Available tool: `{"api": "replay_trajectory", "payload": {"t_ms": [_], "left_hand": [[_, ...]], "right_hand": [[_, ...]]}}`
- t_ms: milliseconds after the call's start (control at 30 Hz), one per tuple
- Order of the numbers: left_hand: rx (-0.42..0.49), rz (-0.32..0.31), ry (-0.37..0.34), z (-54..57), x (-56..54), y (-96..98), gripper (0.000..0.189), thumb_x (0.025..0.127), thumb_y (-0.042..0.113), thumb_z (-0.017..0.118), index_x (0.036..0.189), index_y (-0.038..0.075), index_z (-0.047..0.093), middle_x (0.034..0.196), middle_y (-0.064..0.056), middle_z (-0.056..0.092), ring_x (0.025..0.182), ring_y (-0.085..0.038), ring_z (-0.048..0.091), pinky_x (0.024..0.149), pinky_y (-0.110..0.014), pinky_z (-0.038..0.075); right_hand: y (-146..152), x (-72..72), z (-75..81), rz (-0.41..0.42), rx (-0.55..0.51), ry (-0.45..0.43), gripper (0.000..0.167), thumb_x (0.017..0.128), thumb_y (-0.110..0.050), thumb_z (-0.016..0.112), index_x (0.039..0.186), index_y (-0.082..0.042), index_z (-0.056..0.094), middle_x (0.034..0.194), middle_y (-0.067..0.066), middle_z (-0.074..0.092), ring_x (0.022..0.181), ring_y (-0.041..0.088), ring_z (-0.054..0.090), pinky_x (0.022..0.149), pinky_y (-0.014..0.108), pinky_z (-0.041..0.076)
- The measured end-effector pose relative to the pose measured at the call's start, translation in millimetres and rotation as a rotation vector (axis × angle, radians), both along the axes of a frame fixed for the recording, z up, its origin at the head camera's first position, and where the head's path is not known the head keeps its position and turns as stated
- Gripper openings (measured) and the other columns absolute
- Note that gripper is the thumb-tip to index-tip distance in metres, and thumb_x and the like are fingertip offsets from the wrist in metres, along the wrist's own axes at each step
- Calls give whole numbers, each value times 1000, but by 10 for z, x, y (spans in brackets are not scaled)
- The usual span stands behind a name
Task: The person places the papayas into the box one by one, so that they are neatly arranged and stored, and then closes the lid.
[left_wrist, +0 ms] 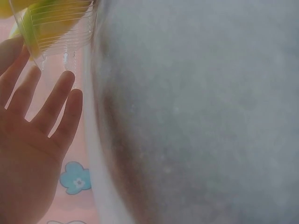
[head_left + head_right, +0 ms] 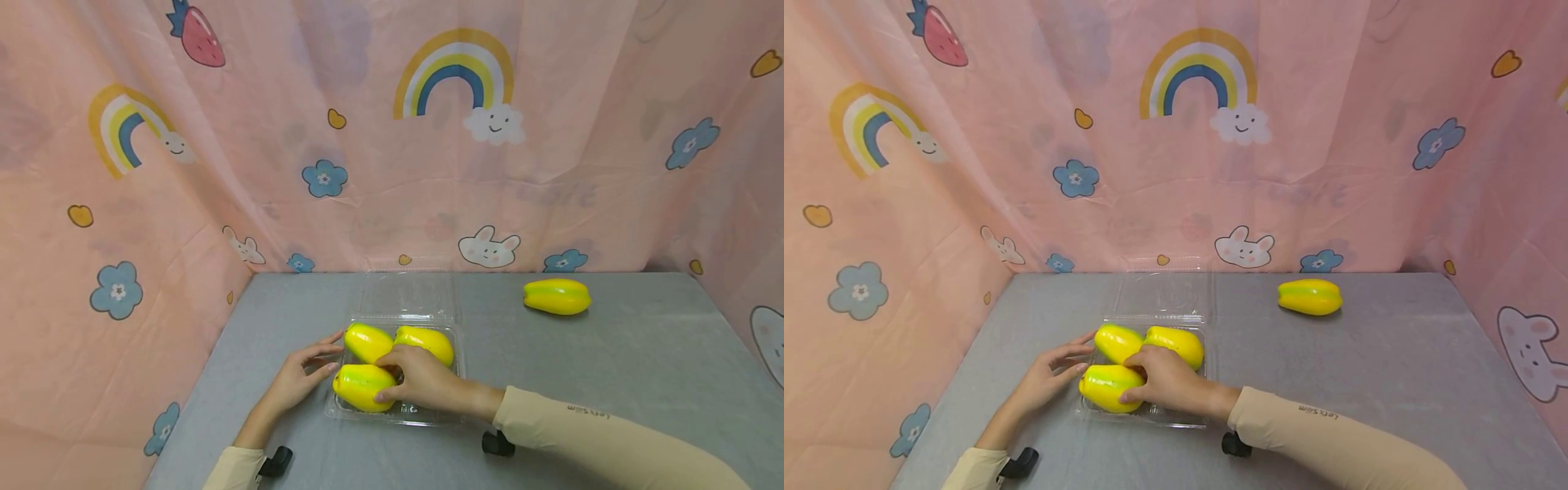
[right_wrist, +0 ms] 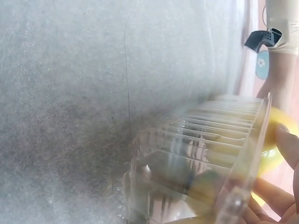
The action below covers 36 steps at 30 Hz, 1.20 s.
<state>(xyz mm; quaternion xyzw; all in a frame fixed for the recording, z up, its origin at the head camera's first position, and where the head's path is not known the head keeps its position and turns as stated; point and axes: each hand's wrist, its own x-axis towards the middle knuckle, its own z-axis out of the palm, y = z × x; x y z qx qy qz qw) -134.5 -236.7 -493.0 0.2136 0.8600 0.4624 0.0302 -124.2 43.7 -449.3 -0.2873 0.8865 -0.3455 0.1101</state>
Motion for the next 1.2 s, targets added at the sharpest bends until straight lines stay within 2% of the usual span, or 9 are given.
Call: {"api": "replay_trajectory", "payload": {"t_ms": [467,700,1000,1200], "left_hand": [[-1,2,13,-21,2,-3,31,95,23,66,127,22,66,152,-1,50,140,-25,48,97,-34,54],[-5,11,-5,-16,-1,-1,31,95,26,66,126,25,66,153,1,49,141,-26,47,98,-39,54],[-13,16,-9,-17,-14,-2,31,95,26,66,126,24,66,153,3,49,142,-21,47,98,-37,54],[-10,13,-10,-15,-9,2,31,96,26,66,126,24,66,153,2,49,141,-24,47,98,-40,54]], "right_hand": [[8,23,-31,16,-7,3,59,78,-45,81,125,-12,67,115,-4,71,99,9,65,89,28,54],[9,33,-53,9,-25,-1,58,77,-44,82,124,-12,67,114,-4,71,97,7,65,88,27,54],[5,31,-63,-3,-36,-18,57,77,-43,82,122,-11,67,112,-4,71,94,4,65,87,25,55],[10,40,-61,-7,-43,-39,58,77,-43,82,123,-11,67,113,-4,71,94,2,65,86,24,55]]}}
